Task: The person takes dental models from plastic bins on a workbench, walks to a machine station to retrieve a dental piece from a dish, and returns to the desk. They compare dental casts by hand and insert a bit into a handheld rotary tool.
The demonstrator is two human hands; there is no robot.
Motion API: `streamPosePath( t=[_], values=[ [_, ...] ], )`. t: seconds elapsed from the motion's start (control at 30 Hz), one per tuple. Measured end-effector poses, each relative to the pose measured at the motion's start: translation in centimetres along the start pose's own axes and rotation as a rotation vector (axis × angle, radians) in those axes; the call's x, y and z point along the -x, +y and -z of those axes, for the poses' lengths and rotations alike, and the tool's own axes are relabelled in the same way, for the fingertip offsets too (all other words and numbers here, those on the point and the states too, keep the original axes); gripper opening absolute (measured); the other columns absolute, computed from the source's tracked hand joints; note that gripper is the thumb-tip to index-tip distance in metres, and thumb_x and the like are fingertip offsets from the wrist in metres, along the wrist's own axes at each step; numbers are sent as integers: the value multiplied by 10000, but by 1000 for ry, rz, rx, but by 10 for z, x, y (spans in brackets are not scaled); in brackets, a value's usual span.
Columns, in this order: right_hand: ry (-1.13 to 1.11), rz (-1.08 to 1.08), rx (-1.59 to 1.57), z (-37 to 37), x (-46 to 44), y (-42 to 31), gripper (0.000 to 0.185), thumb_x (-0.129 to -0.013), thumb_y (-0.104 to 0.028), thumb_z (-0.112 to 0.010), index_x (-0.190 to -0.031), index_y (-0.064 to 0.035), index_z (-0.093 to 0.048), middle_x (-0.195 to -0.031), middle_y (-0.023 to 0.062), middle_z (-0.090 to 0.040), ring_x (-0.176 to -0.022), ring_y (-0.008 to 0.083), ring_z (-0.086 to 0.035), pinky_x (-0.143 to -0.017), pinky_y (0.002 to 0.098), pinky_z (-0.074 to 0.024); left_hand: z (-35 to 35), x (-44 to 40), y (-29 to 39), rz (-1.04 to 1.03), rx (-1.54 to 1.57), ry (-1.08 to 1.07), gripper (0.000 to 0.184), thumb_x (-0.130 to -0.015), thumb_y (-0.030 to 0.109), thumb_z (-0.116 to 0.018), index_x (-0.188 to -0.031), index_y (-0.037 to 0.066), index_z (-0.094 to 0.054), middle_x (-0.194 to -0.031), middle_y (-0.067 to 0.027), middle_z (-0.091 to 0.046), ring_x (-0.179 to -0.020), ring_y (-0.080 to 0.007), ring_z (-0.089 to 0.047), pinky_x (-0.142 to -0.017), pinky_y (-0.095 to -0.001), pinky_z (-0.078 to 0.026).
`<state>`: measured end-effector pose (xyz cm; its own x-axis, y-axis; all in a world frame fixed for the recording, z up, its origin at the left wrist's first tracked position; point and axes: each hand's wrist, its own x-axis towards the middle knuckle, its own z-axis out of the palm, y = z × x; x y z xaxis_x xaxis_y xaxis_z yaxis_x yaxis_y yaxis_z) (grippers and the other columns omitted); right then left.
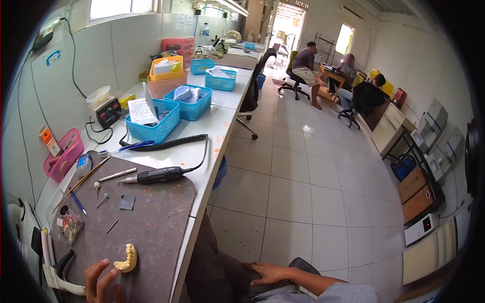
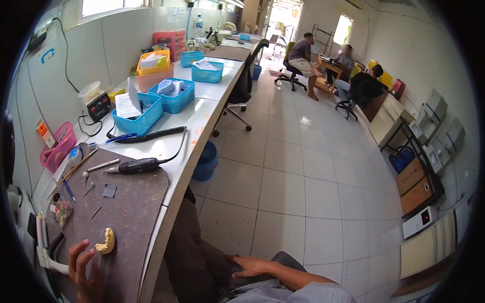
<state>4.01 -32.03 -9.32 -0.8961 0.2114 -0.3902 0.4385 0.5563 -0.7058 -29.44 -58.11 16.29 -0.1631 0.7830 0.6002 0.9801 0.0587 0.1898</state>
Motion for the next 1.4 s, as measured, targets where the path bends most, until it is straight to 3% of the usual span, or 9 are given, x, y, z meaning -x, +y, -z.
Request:
streamPosePath(
  t=[0.13,0.2,0.33,0.53,0.6,0.93,1.0,1.1,1.4],
  values=[
    [139,-96,-50,37,13,-18,445,-951,-378,-549,-1239,-43,-602,-1105,201,-669,-1018,334,-655,-872,390,-515,-9,20,-16,92,0,0,264,-875,128,-594,-1120,32,-587,-1207,-231,-570,-1062,-377,-583,-896,-469,-472],
    [380,-212,-98,45,12,-26,289,-931,-291,-589,-927,-20,-690,-754,138,-698,-732,332,-686,-682,427,-535,-3,6,-3,50,-21,6,254,-903,95,-585,-1144,17,-604,-1198,-216,-598,-1064,-366,-603,-901,-451,-486],
    [469,-243,78,47,6,-43,209,-936,-210,-593,-873,-38,-693,-732,124,-696,-715,365,-670,-657,456,-521,0,1,2,12,-47,15,253,-923,47,-581,-1167,-3,-620,-1193,-200,-626,-1067,-357,-620,-905,-438,-498],
    [608,-51,-26,12,-20,-34,273,-883,-95,-559,-1152,-70,-598,-1023,187,-652,-870,404,-652,-744,495,-529,1,0,2,8,-44,0,259,-914,34,-580,-1167,-2,-620,-1199,-204,-621,-1072,-361,-616,-904,-443,-497],
    [294,-121,194,-7,-32,-16,409,-830,-39,-529,-1238,-53,-493,-1115,217,-594,-927,428,-633,-787,507,-528,2,0,1,11,-34,-11,260,-913,32,-580,-1167,0,-620,-1198,-204,-621,-1072,-361,-616,-904,-444,-497],
    [229,-110,424,-11,-98,5,282,-906,-171,-504,-1169,-70,-510,-1039,181,-618,-890,403,-650,-770,499,-522,1,-3,2,-4,-79,-22,230,-934,54,-569,-1152,5,-623,-1173,-202,-628,-1050,-364,-623,-893,-448,-503],
    [388,-124,203,-8,-116,8,277,-891,-136,-522,-1155,-54,-537,-1051,218,-629,-898,428,-646,-760,495,-527,1,-4,4,5,-74,-11,227,-937,61,-569,-1150,5,-623,-1172,-204,-628,-1051,-365,-623,-892,-448,-503],
    [346,-105,13,-18,-136,14,257,-914,-161,-513,-1146,-62,-561,-1072,235,-635,-928,428,-640,-779,495,-523,1,-4,7,31,-78,-7,225,-942,73,-568,-1149,5,-623,-1172,-207,-626,-1050,-369,-622,-889,-447,-502],
    [444,-39,-35,-9,-81,-25,238,-918,-169,-524,-1117,-41,-545,-996,225,-650,-937,437,-628,-784,502,-510,2,-3,3,25,-79,-21,237,-939,72,-571,-1165,15,-613,-1174,-211,-622,-1047,-371,-623,-898,-448,-498]
  ],
)
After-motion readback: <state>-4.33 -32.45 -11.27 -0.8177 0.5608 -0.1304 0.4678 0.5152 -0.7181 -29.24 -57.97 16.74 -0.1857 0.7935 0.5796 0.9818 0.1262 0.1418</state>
